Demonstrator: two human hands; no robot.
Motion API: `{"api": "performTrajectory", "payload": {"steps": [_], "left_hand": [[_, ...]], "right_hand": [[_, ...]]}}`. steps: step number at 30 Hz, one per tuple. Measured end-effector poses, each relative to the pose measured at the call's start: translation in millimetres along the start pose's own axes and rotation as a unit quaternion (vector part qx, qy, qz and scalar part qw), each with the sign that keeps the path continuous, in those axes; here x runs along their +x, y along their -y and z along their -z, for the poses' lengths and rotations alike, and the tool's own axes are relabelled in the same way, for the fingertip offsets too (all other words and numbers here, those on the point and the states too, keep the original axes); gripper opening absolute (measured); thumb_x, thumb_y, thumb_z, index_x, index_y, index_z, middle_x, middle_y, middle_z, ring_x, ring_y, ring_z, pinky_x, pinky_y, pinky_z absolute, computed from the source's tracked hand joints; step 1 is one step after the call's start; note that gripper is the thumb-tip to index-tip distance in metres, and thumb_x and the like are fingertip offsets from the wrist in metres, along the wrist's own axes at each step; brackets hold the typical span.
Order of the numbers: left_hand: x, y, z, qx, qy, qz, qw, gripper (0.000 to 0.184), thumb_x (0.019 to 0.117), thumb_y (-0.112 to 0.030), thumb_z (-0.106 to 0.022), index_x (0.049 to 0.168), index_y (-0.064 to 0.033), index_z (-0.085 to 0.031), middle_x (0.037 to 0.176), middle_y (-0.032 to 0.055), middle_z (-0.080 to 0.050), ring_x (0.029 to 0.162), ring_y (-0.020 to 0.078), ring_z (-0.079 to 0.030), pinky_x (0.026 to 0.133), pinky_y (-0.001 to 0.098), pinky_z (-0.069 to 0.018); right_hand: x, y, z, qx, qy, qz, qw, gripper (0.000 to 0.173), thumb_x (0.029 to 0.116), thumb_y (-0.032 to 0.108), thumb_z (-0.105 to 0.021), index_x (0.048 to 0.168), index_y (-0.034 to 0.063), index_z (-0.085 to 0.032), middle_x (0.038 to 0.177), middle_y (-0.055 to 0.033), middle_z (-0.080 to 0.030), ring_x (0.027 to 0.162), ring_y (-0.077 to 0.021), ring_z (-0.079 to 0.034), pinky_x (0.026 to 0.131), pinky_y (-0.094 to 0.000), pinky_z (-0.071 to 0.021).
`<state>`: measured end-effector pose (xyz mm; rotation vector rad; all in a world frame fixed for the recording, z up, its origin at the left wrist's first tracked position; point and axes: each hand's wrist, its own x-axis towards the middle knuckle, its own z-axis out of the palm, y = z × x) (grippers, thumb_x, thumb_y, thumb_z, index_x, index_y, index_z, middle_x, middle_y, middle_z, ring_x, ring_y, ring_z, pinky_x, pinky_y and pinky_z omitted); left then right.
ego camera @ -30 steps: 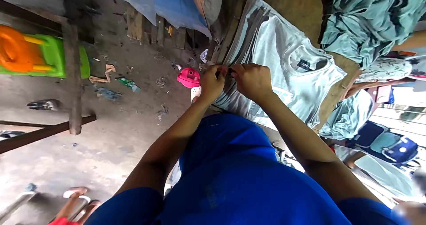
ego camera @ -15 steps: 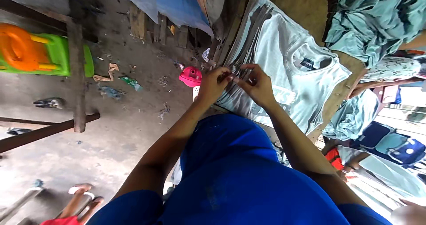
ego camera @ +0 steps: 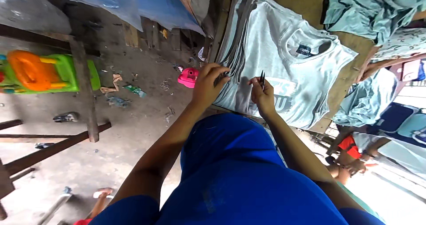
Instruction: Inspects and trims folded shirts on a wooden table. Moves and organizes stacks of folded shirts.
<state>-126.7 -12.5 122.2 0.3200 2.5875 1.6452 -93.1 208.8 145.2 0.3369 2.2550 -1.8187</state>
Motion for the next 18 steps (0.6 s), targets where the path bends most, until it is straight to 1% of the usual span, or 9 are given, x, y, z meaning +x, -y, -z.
{"api": "performTrajectory", "payload": {"steps": [2, 5, 7, 8, 9, 11, 13, 16, 18], "left_hand": [[5.4, 0.0, 1.3, 0.028, 0.016, -0.004, 0.999, 0.024, 0.1003, -0.023, -0.065, 0.108, -0.0028, -0.075, 0.116, 0.0194, -0.07, 0.11, 0.0325, -0.066, 0.099, 0.0451, -0.0507], [10.7, -2.0, 8.2, 0.026, 0.031, 0.003, 0.999, 0.022, 0.1011, -0.019, -0.063, 0.107, 0.0004, -0.071, 0.117, 0.0189, -0.069, 0.106, 0.0298, -0.066, 0.095, 0.042, -0.0523], [11.8, -1.2, 10.2, 0.01, 0.035, 0.001, 0.999, 0.02, 0.1003, -0.016, -0.063, 0.106, 0.0015, -0.069, 0.118, 0.019, -0.068, 0.106, 0.0279, -0.066, 0.094, 0.0393, -0.0529], [11.6, -0.7, 10.6, 0.002, 0.039, 0.006, 0.999, 0.02, 0.1003, -0.015, -0.062, 0.107, 0.0022, -0.069, 0.118, 0.0192, -0.068, 0.104, 0.0264, -0.066, 0.092, 0.0377, -0.0534], [11.0, -0.4, 10.6, -0.002, 0.045, 0.017, 0.999, 0.021, 0.1013, -0.015, -0.061, 0.109, 0.0031, -0.068, 0.116, 0.0194, -0.068, 0.1, 0.0245, -0.068, 0.09, 0.0361, -0.0548], [10.0, -0.5, 11.6, 0.002, 0.047, 0.042, 0.998, 0.024, 0.1024, -0.017, -0.06, 0.113, 0.0045, -0.066, 0.108, 0.0195, -0.069, 0.091, 0.0228, -0.069, 0.084, 0.0353, -0.057], [10.5, -0.7, 12.7, 0.029, 0.042, 0.042, 0.998, 0.025, 0.1024, -0.015, -0.059, 0.117, 0.0043, -0.064, 0.106, 0.02, -0.07, 0.09, 0.0245, -0.07, 0.082, 0.0371, -0.0571], [9.3, -1.9, 9.4, 0.081, 0.031, -0.01, 0.996, 0.025, 0.0999, -0.01, -0.057, 0.119, -0.0019, -0.071, 0.129, 0.0225, -0.062, 0.115, 0.0356, -0.061, 0.099, 0.0456, -0.0492], [11.0, -4.2, 5.1, 0.106, 0.028, -0.025, 0.994, 0.026, 0.0975, -0.017, -0.059, 0.114, -0.0062, -0.075, 0.131, 0.0207, -0.061, 0.117, 0.0368, -0.058, 0.101, 0.0473, -0.0469]], "right_hand": [[-1.9, 2.5, -7.0, -0.034, -0.005, 0.022, 0.999, 0.021, 0.1063, 0.017, -0.049, 0.106, 0.0017, -0.064, 0.07, 0.0091, -0.051, 0.054, 0.0038, -0.042, 0.053, -0.0156, -0.0389], [1.3, 16.4, -24.5, -0.093, -0.048, 0.039, 0.994, 0.026, 0.098, 0.025, -0.067, 0.109, 0.0012, -0.064, 0.069, 0.0068, -0.051, 0.055, 0.0022, -0.044, 0.054, -0.0165, -0.0401], [11.2, 27.2, -34.5, -0.147, -0.045, 0.002, 0.988, 0.05, 0.0903, 0.035, -0.077, 0.122, 0.0003, -0.061, 0.084, -0.0045, -0.067, 0.068, -0.0096, -0.061, 0.065, -0.03, -0.053], [17.7, 31.4, -38.0, -0.166, -0.027, -0.025, 0.985, 0.058, 0.0883, 0.036, -0.079, 0.128, -0.0006, -0.058, 0.096, -0.0114, -0.071, 0.081, -0.0186, -0.068, 0.075, -0.0398, -0.0565], [23.1, 33.8, -41.0, -0.179, -0.011, -0.044, 0.983, 0.058, 0.0886, 0.032, -0.08, 0.13, -0.0011, -0.055, 0.103, -0.015, -0.072, 0.087, -0.0235, -0.07, 0.08, -0.0446, -0.0567], [27.5, 33.2, -42.6, -0.187, -0.001, -0.05, 0.981, 0.048, 0.0903, 0.018, -0.075, 0.13, -0.0004, -0.055, 0.102, -0.0149, -0.072, 0.083, -0.0219, -0.07, 0.076, -0.0413, -0.0566], [25.0, 27.9, -38.6, -0.147, -0.002, -0.056, 0.988, 0.046, 0.0915, 0.011, -0.071, 0.133, -0.0007, -0.054, 0.104, -0.0132, -0.071, 0.078, -0.0165, -0.065, 0.07, -0.0347, -0.0542], [19.5, 11.1, -31.3, -0.058, -0.009, -0.065, 0.996, 0.046, 0.0912, 0.01, -0.073, 0.131, -0.0008, -0.054, 0.098, -0.0068, -0.064, 0.074, -0.0079, -0.059, 0.067, -0.0253, -0.0524], [19.1, 8.2, -29.6, -0.031, -0.013, -0.058, 0.998, 0.045, 0.0902, 0.008, -0.074, 0.129, -0.001, -0.055, 0.093, -0.0046, -0.064, 0.071, -0.005, -0.057, 0.065, -0.0219, -0.0504]]}}
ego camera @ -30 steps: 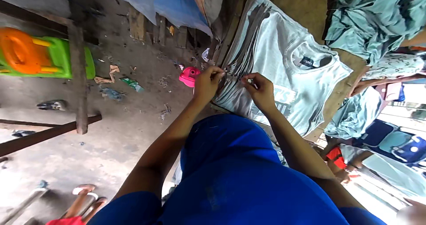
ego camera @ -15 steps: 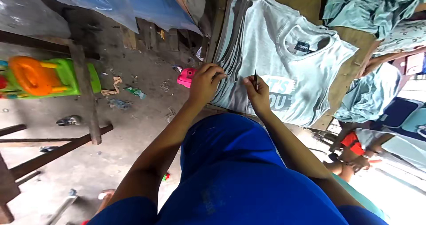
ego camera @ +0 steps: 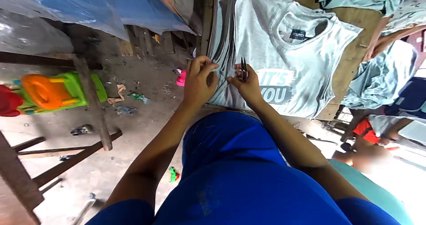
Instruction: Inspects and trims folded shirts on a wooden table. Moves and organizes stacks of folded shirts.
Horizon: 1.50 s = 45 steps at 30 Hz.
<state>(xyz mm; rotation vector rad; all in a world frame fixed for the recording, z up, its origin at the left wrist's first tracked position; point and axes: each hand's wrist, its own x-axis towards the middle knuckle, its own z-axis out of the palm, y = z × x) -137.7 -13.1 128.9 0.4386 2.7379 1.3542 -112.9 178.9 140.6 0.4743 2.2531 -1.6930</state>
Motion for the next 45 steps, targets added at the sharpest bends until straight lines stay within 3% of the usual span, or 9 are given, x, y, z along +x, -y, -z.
{"api": "performTrajectory", "payload": {"steps": [3, 8, 10, 12, 14, 18, 25, 42, 45], "left_hand": [[2.5, -5.5, -3.0, -0.004, 0.003, 0.029, 1.0, 0.027, 0.0936, -0.031, -0.072, 0.104, -0.0075, -0.078, 0.13, 0.0174, -0.064, 0.12, 0.0346, -0.058, 0.104, 0.0474, -0.0444], [-2.5, -4.7, 1.0, -0.091, 0.009, 0.082, 0.992, 0.02, 0.0976, -0.021, -0.068, 0.099, -0.0019, -0.076, 0.13, 0.0169, -0.064, 0.123, 0.0286, -0.057, 0.105, 0.0409, -0.0438], [-7.2, -5.5, 7.7, -0.157, 0.035, 0.109, 0.981, 0.024, 0.1011, -0.02, -0.063, 0.104, 0.0019, -0.071, 0.131, 0.0183, -0.061, 0.118, 0.0213, -0.059, 0.097, 0.0321, -0.0506], [-13.9, -5.4, 13.3, -0.228, 0.037, 0.128, 0.965, 0.023, 0.1022, -0.016, -0.06, 0.108, 0.0053, -0.067, 0.127, 0.0179, -0.061, 0.115, 0.0167, -0.06, 0.094, 0.0294, -0.0517], [-22.4, -2.8, 17.1, -0.304, 0.03, 0.147, 0.941, 0.019, 0.1036, -0.011, -0.053, 0.112, 0.0042, -0.061, 0.122, 0.0116, -0.065, 0.109, 0.0106, -0.062, 0.093, 0.0295, -0.0519], [-33.8, -1.7, 18.2, -0.377, 0.011, 0.167, 0.911, 0.011, 0.1038, -0.006, -0.052, 0.111, -0.0009, -0.058, 0.112, 0.0024, -0.07, 0.096, 0.0063, -0.069, 0.088, 0.0282, -0.0575], [-33.7, -14.4, 11.2, -0.402, -0.041, 0.161, 0.901, 0.01, 0.1043, -0.009, -0.054, 0.11, -0.0037, -0.061, 0.099, -0.0038, -0.071, 0.087, 0.0035, -0.067, 0.081, 0.025, -0.0567], [-39.4, -16.3, 9.4, -0.435, -0.018, 0.137, 0.89, 0.011, 0.1043, -0.012, -0.051, 0.106, -0.0077, -0.061, 0.095, -0.0073, -0.067, 0.087, 0.0028, -0.065, 0.082, 0.025, -0.056], [-37.2, 0.9, 21.2, -0.388, -0.027, 0.156, 0.908, 0.019, 0.1068, -0.016, -0.047, 0.113, -0.0016, -0.06, 0.1, -0.0038, -0.067, 0.09, 0.0038, -0.066, 0.085, 0.0278, -0.0561]], "right_hand": [[0.6, 1.1, -1.4, 0.015, 0.006, 0.007, 1.0, 0.043, 0.0898, 0.006, -0.074, 0.128, -0.0012, -0.054, 0.092, -0.0041, -0.062, 0.068, -0.0037, -0.054, 0.062, -0.0203, -0.0475], [-1.9, 1.3, 1.3, -0.031, -0.004, 0.004, 0.999, 0.044, 0.09, 0.009, -0.074, 0.128, -0.0001, -0.055, 0.098, -0.0069, -0.062, 0.074, -0.0075, -0.056, 0.066, -0.0241, -0.0498], [-4.5, 4.6, 4.0, -0.13, -0.025, 0.039, 0.99, 0.047, 0.0898, 0.014, -0.074, 0.131, -0.0012, -0.056, 0.113, -0.0157, -0.064, 0.092, -0.0203, -0.064, 0.078, -0.0378, -0.0541], [-6.5, 5.9, 3.2, -0.212, -0.063, 0.114, 0.969, 0.049, 0.0875, 0.015, -0.074, 0.131, -0.0032, -0.059, 0.115, -0.0215, -0.063, 0.092, -0.0319, -0.065, 0.073, -0.0484, -0.0546], [-10.2, 9.5, 2.8, -0.231, -0.068, 0.17, 0.956, 0.045, 0.0895, 0.017, -0.071, 0.128, -0.0024, -0.06, 0.111, -0.0185, -0.064, 0.083, -0.0281, -0.064, 0.064, -0.0443, -0.0521], [-17.4, 18.6, 2.2, -0.271, -0.018, 0.239, 0.932, 0.037, 0.1026, 0.029, -0.058, 0.122, -0.0007, -0.068, 0.106, -0.016, -0.07, 0.088, -0.0278, -0.071, 0.071, -0.0462, -0.0579], [-17.6, 19.7, -2.4, -0.446, -0.075, 0.359, 0.817, 0.025, 0.0982, 0.023, -0.064, 0.109, 0.0036, -0.075, 0.089, -0.0136, -0.073, 0.074, -0.0317, -0.07, 0.056, -0.0432, -0.0529], [-16.3, 14.6, -9.2, -0.454, -0.092, 0.362, 0.809, 0.023, 0.0986, 0.021, -0.061, 0.105, 0.0062, -0.078, 0.085, -0.0108, -0.074, 0.07, -0.03, -0.069, 0.054, -0.0422, -0.05], [-16.3, 17.0, -4.2, -0.394, -0.076, 0.347, 0.848, 0.025, 0.0983, 0.023, -0.064, 0.108, 0.0042, -0.077, 0.091, -0.013, -0.075, 0.075, -0.0302, -0.071, 0.058, -0.0439, -0.0536]]}}
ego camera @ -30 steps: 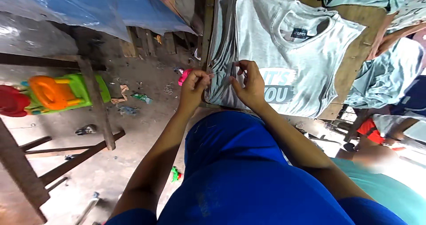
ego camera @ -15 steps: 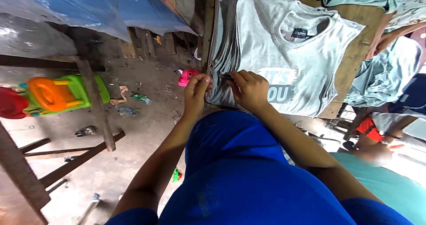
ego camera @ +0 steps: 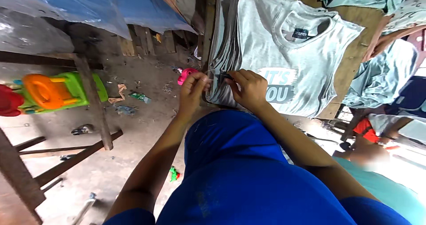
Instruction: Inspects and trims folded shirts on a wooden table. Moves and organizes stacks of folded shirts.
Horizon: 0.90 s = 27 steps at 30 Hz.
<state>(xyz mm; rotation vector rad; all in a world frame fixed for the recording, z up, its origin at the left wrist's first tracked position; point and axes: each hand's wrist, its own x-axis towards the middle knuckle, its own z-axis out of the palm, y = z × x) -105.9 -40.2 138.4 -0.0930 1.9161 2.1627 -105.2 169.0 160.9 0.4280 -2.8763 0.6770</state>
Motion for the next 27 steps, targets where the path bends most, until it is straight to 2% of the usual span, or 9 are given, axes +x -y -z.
{"api": "performTrajectory", "payload": {"steps": [3, 6, 8, 10, 13, 16, 19, 23, 27], "left_hand": [[10.1, 26.8, 43.5, 0.132, -0.193, 0.095, 0.968, 0.039, 0.1062, -0.016, -0.05, 0.134, 0.011, -0.049, 0.122, 0.0208, -0.062, 0.107, 0.0203, -0.064, 0.094, 0.0358, -0.0537], [18.5, 42.5, 61.4, 0.152, -0.312, 0.264, 0.9, 0.077, 0.0981, -0.017, -0.063, 0.158, 0.0037, -0.02, 0.156, 0.0348, -0.029, 0.139, 0.0424, -0.041, 0.111, 0.0514, -0.041], [14.8, 34.0, 39.3, 0.168, -0.225, 0.19, 0.941, 0.067, 0.1009, -0.017, -0.059, 0.154, 0.0083, -0.028, 0.154, 0.0369, -0.031, 0.136, 0.0434, -0.045, 0.109, 0.0496, -0.0439], [15.7, 28.0, 13.2, 0.183, -0.107, 0.078, 0.974, 0.049, 0.1048, -0.021, -0.054, 0.145, 0.0073, -0.046, 0.144, 0.0302, -0.049, 0.125, 0.0336, -0.057, 0.103, 0.0431, -0.049], [28.8, 26.2, -8.2, 0.202, -0.01, -0.018, 0.979, 0.037, 0.1022, -0.022, -0.061, 0.129, 0.0034, -0.063, 0.13, 0.0232, -0.062, 0.112, 0.0273, -0.063, 0.093, 0.0399, -0.053], [37.9, 24.0, -6.6, 0.212, 0.0, 0.002, 0.977, 0.022, 0.0995, -0.012, -0.064, 0.114, 0.0035, -0.069, 0.116, 0.0189, -0.068, 0.103, 0.0204, -0.067, 0.092, 0.0339, -0.054], [41.3, 26.4, 3.5, 0.216, -0.023, 0.039, 0.975, 0.027, 0.1036, -0.017, -0.059, 0.117, 0.005, -0.067, 0.114, 0.0197, -0.068, 0.102, 0.0224, -0.067, 0.092, 0.0371, -0.0537], [34.4, 21.5, -3.6, 0.213, -0.061, -0.012, 0.975, 0.031, 0.1054, -0.021, -0.054, 0.123, 0.0038, -0.061, 0.114, 0.0189, -0.066, 0.096, 0.0205, -0.066, 0.083, 0.0349, -0.0542], [24.5, 9.1, -24.6, 0.261, -0.018, -0.079, 0.962, 0.046, 0.0939, -0.035, -0.073, 0.126, -0.0027, -0.067, 0.132, 0.0252, -0.059, 0.111, 0.0337, -0.062, 0.086, 0.0442, -0.0547]], "right_hand": [[-0.3, -8.0, 10.1, 0.211, 0.029, -0.146, 0.966, 0.033, 0.1045, 0.02, -0.056, 0.124, -0.005, -0.065, 0.109, -0.0153, -0.071, 0.084, -0.0189, -0.069, 0.074, -0.0378, -0.0584], [0.8, -13.6, 7.2, 0.377, 0.014, -0.3, 0.876, 0.031, 0.1098, 0.026, -0.039, 0.121, -0.0007, -0.047, 0.099, -0.0032, -0.062, 0.063, -0.0009, -0.051, 0.057, -0.0201, -0.0444], [1.7, -9.5, 5.2, 0.4, 0.067, -0.374, 0.834, 0.034, 0.1065, 0.031, -0.049, 0.121, 0.0004, -0.045, 0.093, -0.0034, -0.054, 0.062, -0.0061, -0.048, 0.056, -0.026, -0.0444], [3.4, -0.4, -2.0, 0.425, 0.11, -0.389, 0.81, 0.031, 0.1031, 0.029, -0.059, 0.116, 0.0048, -0.045, 0.086, -0.0004, -0.052, 0.059, -0.0042, -0.047, 0.053, -0.023, -0.0441], [8.6, 8.7, -10.3, 0.412, 0.129, -0.265, 0.862, 0.033, 0.0978, 0.01, -0.063, 0.121, -0.0035, -0.045, 0.101, -0.0077, -0.061, 0.064, -0.0059, -0.053, 0.059, -0.0237, -0.0478], [12.5, 8.0, -10.7, 0.377, 0.172, -0.136, 0.9, 0.036, 0.0959, 0.007, -0.063, 0.126, -0.0056, -0.049, 0.119, -0.0147, -0.064, 0.073, -0.0089, -0.061, 0.062, -0.0261, -0.0515], [5.4, 2.5, -11.5, 0.464, 0.165, -0.123, 0.862, 0.032, 0.0961, 0.005, -0.06, 0.125, -0.0047, -0.05, 0.121, -0.0103, -0.062, 0.074, -0.0029, -0.056, 0.062, -0.02, -0.0481], [5.1, -13.4, -1.6, 0.516, 0.026, -0.198, 0.833, 0.011, 0.0984, 0.008, -0.055, 0.107, 0.0099, -0.048, 0.093, 0.0062, -0.063, 0.067, 0.0014, -0.055, 0.059, -0.0183, -0.0478], [33.2, -47.8, 1.1, 0.388, -0.045, -0.303, 0.869, 0.014, 0.1051, 0.013, -0.049, 0.109, 0.0012, -0.042, 0.086, -0.0007, -0.058, 0.057, -0.0019, -0.05, 0.055, -0.0211, -0.0464]]}}
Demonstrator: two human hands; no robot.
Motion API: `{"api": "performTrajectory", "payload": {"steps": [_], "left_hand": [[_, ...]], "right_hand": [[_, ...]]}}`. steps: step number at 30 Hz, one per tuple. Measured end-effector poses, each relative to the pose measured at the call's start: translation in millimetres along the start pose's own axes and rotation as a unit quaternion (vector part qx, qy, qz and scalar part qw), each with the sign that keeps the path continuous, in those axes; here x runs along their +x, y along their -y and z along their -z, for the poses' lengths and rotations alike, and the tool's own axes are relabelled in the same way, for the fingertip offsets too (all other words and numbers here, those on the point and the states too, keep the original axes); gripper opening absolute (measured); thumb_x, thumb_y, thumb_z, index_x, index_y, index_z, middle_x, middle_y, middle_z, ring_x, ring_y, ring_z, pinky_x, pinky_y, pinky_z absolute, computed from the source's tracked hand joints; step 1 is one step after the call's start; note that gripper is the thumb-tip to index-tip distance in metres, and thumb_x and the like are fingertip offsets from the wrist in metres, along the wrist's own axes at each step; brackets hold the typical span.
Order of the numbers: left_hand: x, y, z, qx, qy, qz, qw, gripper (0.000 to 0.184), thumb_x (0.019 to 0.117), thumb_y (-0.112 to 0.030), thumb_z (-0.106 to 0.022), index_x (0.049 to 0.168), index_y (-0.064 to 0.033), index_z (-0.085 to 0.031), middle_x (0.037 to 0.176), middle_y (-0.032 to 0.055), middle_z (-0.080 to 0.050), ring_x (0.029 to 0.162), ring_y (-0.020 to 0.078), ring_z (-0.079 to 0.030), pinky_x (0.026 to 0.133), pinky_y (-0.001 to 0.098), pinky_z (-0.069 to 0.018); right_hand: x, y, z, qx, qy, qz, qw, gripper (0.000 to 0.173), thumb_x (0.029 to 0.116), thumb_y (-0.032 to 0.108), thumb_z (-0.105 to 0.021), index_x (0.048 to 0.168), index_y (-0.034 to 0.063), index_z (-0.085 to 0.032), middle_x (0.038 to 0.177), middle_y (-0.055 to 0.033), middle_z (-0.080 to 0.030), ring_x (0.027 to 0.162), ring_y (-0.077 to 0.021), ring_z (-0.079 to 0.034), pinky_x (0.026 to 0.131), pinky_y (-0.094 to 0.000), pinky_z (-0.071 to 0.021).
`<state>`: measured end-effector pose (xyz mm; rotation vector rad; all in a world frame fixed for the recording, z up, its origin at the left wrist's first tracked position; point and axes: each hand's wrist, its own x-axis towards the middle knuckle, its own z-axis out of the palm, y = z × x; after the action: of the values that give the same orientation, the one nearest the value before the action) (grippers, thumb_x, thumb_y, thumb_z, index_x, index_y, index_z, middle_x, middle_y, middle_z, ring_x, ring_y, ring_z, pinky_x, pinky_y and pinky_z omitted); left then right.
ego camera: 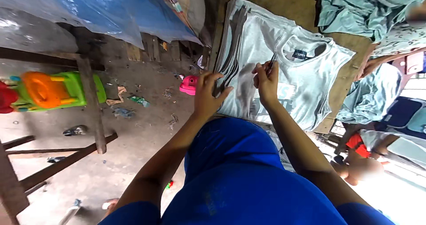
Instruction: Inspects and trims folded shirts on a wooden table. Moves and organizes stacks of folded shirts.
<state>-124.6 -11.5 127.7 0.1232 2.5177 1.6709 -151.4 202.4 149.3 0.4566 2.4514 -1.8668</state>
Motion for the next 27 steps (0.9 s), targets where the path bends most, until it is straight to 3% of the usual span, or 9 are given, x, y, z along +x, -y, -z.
{"api": "performTrajectory", "payload": {"steps": [2, 5, 7, 11, 13, 15, 18, 22, 27], "left_hand": [[-0.7, 2.0, -6.4, 0.028, 0.015, 0.005, 0.999, 0.041, 0.0927, -0.036, -0.075, 0.121, -0.007, -0.07, 0.131, 0.0225, -0.058, 0.106, 0.0307, -0.062, 0.082, 0.0409, -0.0539], [-0.4, 9.6, -8.1, 0.014, 0.017, 0.009, 1.0, 0.039, 0.0928, -0.032, -0.075, 0.119, -0.003, -0.07, 0.13, 0.0223, -0.059, 0.099, 0.0253, -0.063, 0.078, 0.0354, -0.0533], [-2.4, 12.7, -6.0, -0.027, 0.011, 0.004, 1.0, 0.045, 0.091, -0.029, -0.077, 0.122, 0.0009, -0.065, 0.128, 0.0218, -0.059, 0.094, 0.0206, -0.062, 0.076, 0.0312, -0.0518], [-1.9, 13.5, 4.2, -0.07, -0.013, 0.04, 0.997, 0.032, 0.1011, -0.02, -0.063, 0.125, 0.0021, -0.064, 0.12, 0.0186, -0.064, 0.094, 0.0172, -0.066, 0.081, 0.0303, -0.0562], [-0.6, 16.9, 4.9, -0.056, -0.023, 0.037, 0.997, 0.03, 0.1009, -0.02, -0.064, 0.122, 0.0008, -0.068, 0.12, 0.0185, -0.065, 0.097, 0.018, -0.067, 0.082, 0.0298, -0.0577], [1.5, 17.8, 3.0, -0.043, -0.036, 0.023, 0.998, 0.024, 0.0991, -0.019, -0.067, 0.114, -0.0007, -0.074, 0.116, 0.0175, -0.067, 0.096, 0.0167, -0.067, 0.081, 0.0275, -0.0573], [6.7, 12.1, 5.3, -0.05, -0.041, 0.05, 0.997, 0.019, 0.0982, -0.017, -0.068, 0.103, 0.0001, -0.075, 0.11, 0.0152, -0.069, 0.097, 0.0139, -0.066, 0.082, 0.0248, -0.055], [5.5, 7.7, 7.7, -0.162, -0.06, 0.152, 0.973, 0.019, 0.0993, -0.015, -0.065, 0.106, 0.0015, -0.07, 0.108, 0.0099, -0.066, 0.096, 0.0102, -0.065, 0.084, 0.027, -0.0564], [-2.4, 7.1, 9.8, -0.221, -0.068, 0.191, 0.954, 0.022, 0.1028, -0.016, -0.06, 0.112, 0.0032, -0.065, 0.106, 0.0062, -0.064, 0.093, 0.0075, -0.063, 0.084, 0.027, -0.0545]], "right_hand": [[24.6, -4.4, 3.4, -0.056, -0.005, 0.04, 0.998, 0.02, 0.1046, 0.012, -0.05, 0.113, -0.005, -0.045, 0.096, -0.0071, -0.058, 0.066, -0.0061, -0.054, 0.062, -0.0251, -0.0496], [65.5, -4.5, 2.0, -0.138, 0.019, 0.133, 0.981, 0.029, 0.1005, 0.007, -0.053, 0.122, -0.0112, -0.051, 0.111, -0.0206, -0.062, 0.088, -0.0199, -0.065, 0.077, -0.0357, -0.057], [93.8, 2.1, -0.5, -0.185, 0.029, 0.127, 0.974, 0.034, 0.0989, 0.004, -0.049, 0.13, -0.0099, -0.051, 0.115, -0.0226, -0.062, 0.096, -0.0252, -0.067, 0.081, -0.0397, -0.058], [117.4, 18.7, -2.7, -0.17, 0.044, 0.124, 0.977, 0.027, 0.1007, -0.001, -0.039, 0.122, -0.01, -0.052, 0.112, -0.0173, -0.063, 0.076, -0.0157, -0.067, 0.068, -0.0331, -0.0586], [103.6, 29.0, -6.0, -0.17, 0.043, 0.139, 0.975, 0.023, 0.0979, 0.0, -0.046, 0.119, -0.0076, -0.052, 0.11, -0.0154, -0.065, 0.081, -0.0156, -0.065, 0.071, -0.0334, -0.0544], [80.8, 39.3, -7.9, -0.153, 0.084, 0.098, 0.98, 0.027, 0.0999, 0.007, -0.051, 0.124, -0.0068, -0.049, 0.111, -0.0141, -0.063, 0.095, -0.0147, -0.064, 0.081, -0.032, -0.0536], [52.2, 52.8, -9.9, -0.135, 0.165, -0.001, 0.977, 0.032, 0.1076, 0.023, -0.046, 0.13, 0.0007, -0.053, 0.111, -0.0079, -0.063, 0.076, -0.0059, -0.055, 0.066, -0.0261, -0.0466], [33.9, 57.8, -6.7, -0.174, 0.22, 0.062, 0.958, 0.035, 0.1053, 0.024, -0.055, 0.13, 0.0022, -0.064, 0.112, -0.0106, -0.069, 0.084, -0.0087, -0.064, 0.075, -0.026, -0.0539], [20.1, 55.4, -2.6, -0.208, 0.232, 0.069, 0.948, 0.041, 0.1019, 0.031, -0.062, 0.135, 0.0063, -0.066, 0.107, -0.0088, -0.067, 0.081, -0.0106, -0.061, 0.073, -0.0277, -0.0529]]}}
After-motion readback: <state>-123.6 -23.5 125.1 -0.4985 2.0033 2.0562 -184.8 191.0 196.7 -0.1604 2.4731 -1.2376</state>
